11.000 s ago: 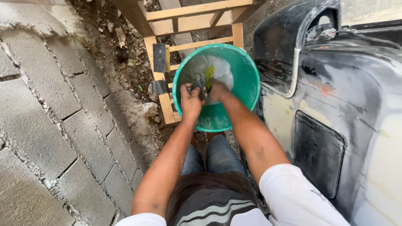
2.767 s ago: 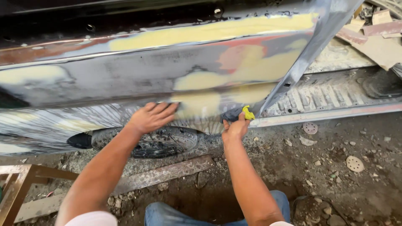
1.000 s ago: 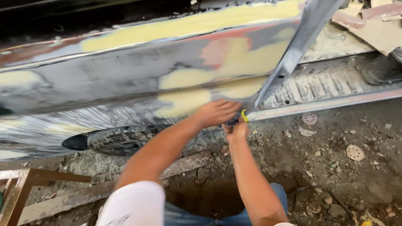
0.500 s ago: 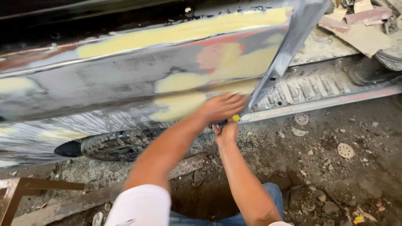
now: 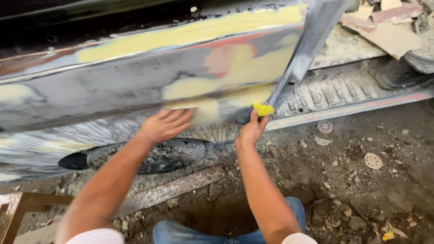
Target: The person sands the surface of a car door using a sanding block and a yellow sponge. They repeatedly dip the tools into a green bucket of water to wet them before continuing to sand the door panel, which has patches of filler applied.
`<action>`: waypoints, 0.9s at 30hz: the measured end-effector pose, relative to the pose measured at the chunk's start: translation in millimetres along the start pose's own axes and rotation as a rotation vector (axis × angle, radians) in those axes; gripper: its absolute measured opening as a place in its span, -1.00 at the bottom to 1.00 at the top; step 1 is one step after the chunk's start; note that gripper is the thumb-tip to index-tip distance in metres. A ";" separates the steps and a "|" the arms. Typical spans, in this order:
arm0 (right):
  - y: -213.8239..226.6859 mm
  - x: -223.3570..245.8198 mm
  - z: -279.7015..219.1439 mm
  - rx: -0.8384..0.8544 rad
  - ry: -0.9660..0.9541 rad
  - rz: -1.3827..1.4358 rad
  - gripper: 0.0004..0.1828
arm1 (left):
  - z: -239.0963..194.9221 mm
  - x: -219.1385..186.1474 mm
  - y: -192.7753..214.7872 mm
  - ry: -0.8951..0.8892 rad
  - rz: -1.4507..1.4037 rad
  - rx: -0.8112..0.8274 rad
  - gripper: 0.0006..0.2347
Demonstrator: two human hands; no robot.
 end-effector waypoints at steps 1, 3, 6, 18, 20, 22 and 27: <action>-5.2 12.6 -1.2 -0.002 0.008 0.006 -0.75 | 39.8 -1.5 4.6 -0.001 0.007 -0.007 -0.34; -4.7 32.9 -9.5 -0.152 -0.302 -0.101 -0.73 | 113.0 -14.2 21.1 0.106 -0.027 -0.856 -0.67; 1.9 26.3 -3.7 -0.172 -0.386 -0.184 -0.77 | 212.8 -27.9 75.5 0.162 0.012 -0.957 -0.62; -2.7 21.9 -8.7 -0.162 -0.338 -0.164 -0.76 | -55.3 -3.3 -6.9 0.470 0.158 -0.720 -0.79; -1.4 21.7 -9.1 -0.158 -0.341 -0.193 -0.78 | -17.2 -4.7 2.7 0.428 0.142 -0.743 -0.79; 1.1 24.8 -5.1 -0.177 -0.337 -0.209 -0.80 | 51.1 -3.5 26.2 0.362 0.122 -0.781 -0.78; -17.5 43.0 -17.6 -0.219 -0.456 -0.197 -0.74 | 245.4 -32.6 71.1 0.263 0.062 -1.034 -0.64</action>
Point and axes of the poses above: each hand's wrist, its own z-axis towards the middle knuckle, its own y-axis out of the back of the hand, x = y × z, the point moved 1 cm from there along z, towards the middle knuckle, and after that the axes turned 9 degrees about -x, right-handed, at the moved point
